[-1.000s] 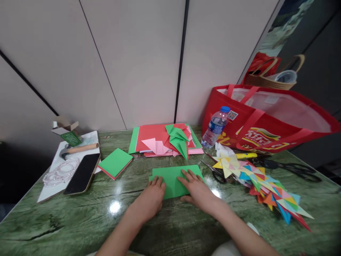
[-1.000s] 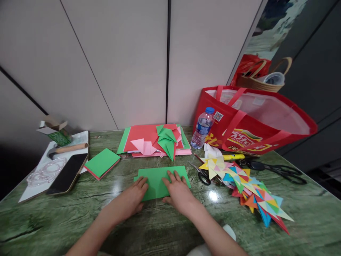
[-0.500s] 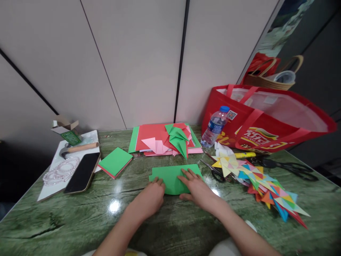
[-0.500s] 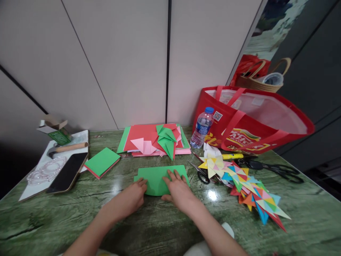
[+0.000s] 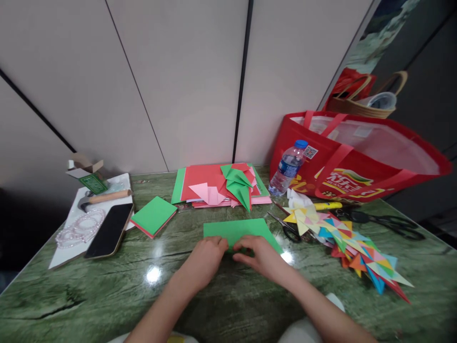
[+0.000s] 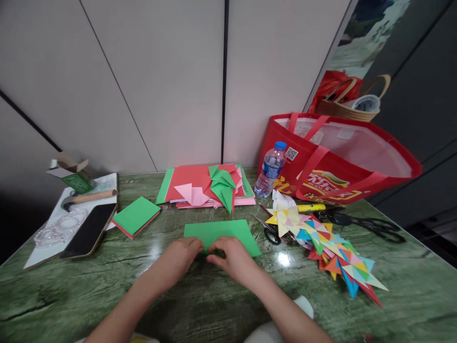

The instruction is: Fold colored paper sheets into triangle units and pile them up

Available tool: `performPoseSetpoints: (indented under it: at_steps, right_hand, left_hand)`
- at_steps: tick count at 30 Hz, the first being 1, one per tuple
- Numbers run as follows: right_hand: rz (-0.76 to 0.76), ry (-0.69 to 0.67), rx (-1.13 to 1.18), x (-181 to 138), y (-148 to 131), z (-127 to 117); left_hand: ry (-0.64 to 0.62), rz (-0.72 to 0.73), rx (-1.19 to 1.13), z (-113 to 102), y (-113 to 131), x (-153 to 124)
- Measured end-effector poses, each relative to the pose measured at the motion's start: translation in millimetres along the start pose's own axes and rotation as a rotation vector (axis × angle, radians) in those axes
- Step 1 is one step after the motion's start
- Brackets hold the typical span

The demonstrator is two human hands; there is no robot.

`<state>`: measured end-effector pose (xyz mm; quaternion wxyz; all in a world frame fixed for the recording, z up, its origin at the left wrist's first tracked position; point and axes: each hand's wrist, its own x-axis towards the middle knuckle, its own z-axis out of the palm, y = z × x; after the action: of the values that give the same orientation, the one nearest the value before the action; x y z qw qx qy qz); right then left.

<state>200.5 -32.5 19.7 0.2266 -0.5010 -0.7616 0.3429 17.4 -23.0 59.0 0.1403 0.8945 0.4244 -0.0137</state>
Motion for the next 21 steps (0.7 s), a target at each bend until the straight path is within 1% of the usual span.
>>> performPoseSetpoints:
  at_steps: [2, 4, 6, 8, 9, 10, 12, 15, 18, 21]
  right_hand:
    - [0.025, -0.011, 0.012, 1, 2, 4]
    - [0.045, -0.017, 0.037, 2, 5, 6]
    - [0.072, -0.020, 0.080, 3, 8, 7]
    - [0.102, -0.015, 0.123, 5, 12, 8]
    - [0.112, -0.011, 0.140, 5, 15, 8]
    - [0.115, -0.009, 0.154, 6, 17, 9]
    - [0.114, -0.008, 0.173, 7, 22, 12]
    - [0.126, -0.008, 0.197, 8, 28, 17]
    - [0.141, -0.020, 0.227, 7, 30, 18]
    - [0.145, -0.044, 0.246, 7, 29, 17]
  left_hand:
    - [0.057, 0.014, 0.028, -2, 6, -1]
    - [0.113, 0.058, 0.097, -2, 16, -4]
    - [0.139, 0.119, 0.152, 2, 28, -7]
    - [0.125, 0.185, 0.164, 10, 37, -10]
    - [0.108, 0.179, 0.160, 15, 39, -10]
    - [0.084, 0.150, 0.164, 20, 40, -10]
    - [0.026, 0.044, 0.190, 28, 37, -7]
    - [-0.087, -0.089, 0.248, 32, 29, -3]
    - [-0.149, -0.140, 0.240, 29, 25, -2]
    - [-0.155, -0.151, 0.205, 27, 25, -4]
